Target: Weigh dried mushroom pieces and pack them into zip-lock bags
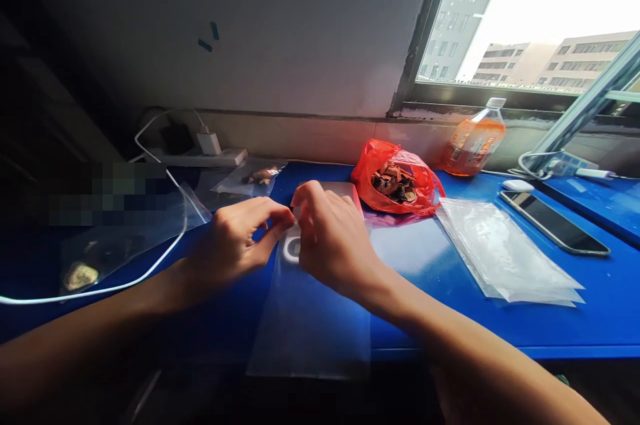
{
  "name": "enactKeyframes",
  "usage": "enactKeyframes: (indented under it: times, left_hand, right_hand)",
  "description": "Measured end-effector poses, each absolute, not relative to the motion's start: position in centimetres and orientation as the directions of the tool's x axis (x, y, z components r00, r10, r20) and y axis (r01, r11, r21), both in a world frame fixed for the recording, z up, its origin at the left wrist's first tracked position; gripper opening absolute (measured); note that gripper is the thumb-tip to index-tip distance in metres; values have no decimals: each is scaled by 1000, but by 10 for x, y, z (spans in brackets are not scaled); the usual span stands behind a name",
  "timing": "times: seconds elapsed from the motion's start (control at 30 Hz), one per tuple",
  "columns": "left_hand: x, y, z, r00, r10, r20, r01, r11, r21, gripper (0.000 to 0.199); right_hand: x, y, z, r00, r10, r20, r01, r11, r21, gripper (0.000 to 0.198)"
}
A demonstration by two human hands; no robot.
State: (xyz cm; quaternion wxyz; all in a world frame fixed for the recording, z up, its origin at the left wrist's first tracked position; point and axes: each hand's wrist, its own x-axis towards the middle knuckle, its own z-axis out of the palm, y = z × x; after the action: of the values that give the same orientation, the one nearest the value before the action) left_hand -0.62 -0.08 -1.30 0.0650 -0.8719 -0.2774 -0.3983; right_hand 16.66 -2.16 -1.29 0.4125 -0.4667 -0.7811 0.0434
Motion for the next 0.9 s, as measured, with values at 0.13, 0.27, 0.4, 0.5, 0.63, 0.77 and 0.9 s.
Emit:
enactKeyframes:
  times: [0.13,0.27,0.4,0.5,0.63,0.77,0.9]
  left_hand:
    - [-11,-1,-1,453,401,796,551,-828,105,10]
    - [-16,0,6,396,429,812,563,-812,154,9]
    - [-21,-1,12,321,534,782,565,-771,294,8]
    - [-29,2,18,205,663,720,515,-699,496,9]
    - [-37,15,19,43,781,623,351,-596,722,11]
    - [-33,24,12,73,838,541,238,-541,806,13]
    - [-32,24,8,226,858,462,268,-511,817,26]
  right_hand:
    - [180,-13,-3,-151,751,643,674,554,-489,20]
    - [196,-3,4,-88,760,644,655,531,-537,14]
    - [223,12,8,30,767,641,657,469,-591,12]
    - [248,21,11,256,763,594,594,360,-719,16]
    - [245,14,15,180,870,460,277,404,-872,28]
    - [208,0,14,-131,935,331,190,351,-917,27]
    - [230,-8,21,0,896,445,372,413,-831,22]
